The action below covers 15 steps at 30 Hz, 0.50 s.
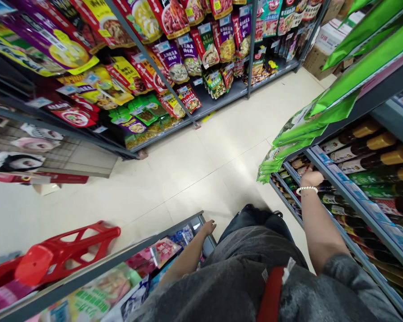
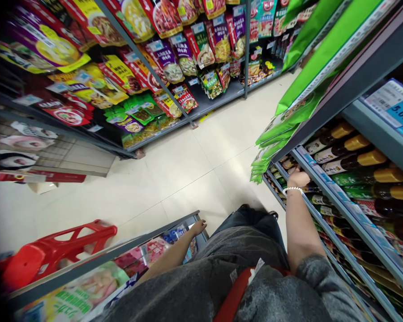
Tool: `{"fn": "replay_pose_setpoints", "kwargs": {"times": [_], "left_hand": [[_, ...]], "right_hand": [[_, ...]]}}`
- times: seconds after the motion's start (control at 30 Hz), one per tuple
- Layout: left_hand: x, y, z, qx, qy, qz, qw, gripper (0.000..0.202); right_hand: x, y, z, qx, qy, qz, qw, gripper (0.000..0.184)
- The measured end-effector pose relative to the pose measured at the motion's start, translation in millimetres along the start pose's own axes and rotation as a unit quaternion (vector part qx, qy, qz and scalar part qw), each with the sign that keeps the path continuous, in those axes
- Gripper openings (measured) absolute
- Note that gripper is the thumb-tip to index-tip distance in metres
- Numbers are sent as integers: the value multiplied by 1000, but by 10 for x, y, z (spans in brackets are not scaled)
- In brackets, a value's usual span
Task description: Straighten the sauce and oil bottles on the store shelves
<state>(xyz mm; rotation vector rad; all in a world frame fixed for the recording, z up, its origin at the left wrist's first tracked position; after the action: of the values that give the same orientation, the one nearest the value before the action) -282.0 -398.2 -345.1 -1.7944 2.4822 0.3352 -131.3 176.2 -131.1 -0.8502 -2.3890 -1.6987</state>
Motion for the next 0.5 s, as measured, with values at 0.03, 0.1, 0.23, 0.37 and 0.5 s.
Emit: {"fn": "replay_pose_setpoints", "kwargs": {"times": [0.03,0.1,0.23,0.37,0.5], "left_hand": [[15,-10,0,-1,0,-2,1000,43],[44,-30,-1,-3,0,-6,1000,43],[76,-59,-12,1,3,-10,1000,42],[39,-65,-13,4,3,-15,1000,43],[-37,-70,14,6,2,-16,1000,44]], "right_hand": [[-3,13,-8,4,-2,-11,1000,51],[-19,40,-13,17,4,-37,999,50],[-59,93,31,38,42,-75,996,55],[-239,96,-114,9,72,-42,996,50],[-492,-49,-547,-22,164,5,986,63]]}}
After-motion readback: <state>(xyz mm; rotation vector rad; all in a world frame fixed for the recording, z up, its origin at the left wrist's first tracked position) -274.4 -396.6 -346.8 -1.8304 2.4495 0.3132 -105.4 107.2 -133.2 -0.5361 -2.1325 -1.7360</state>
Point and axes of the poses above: each hand's wrist, its own z-axis towards the middle knuckle, its own y-axis out of the back of the hand, x = y × z, the point moved 3 cm from there along z, towards the middle knuckle, and after that the axes turned 15 degrees about x, right-handed, at the moved point
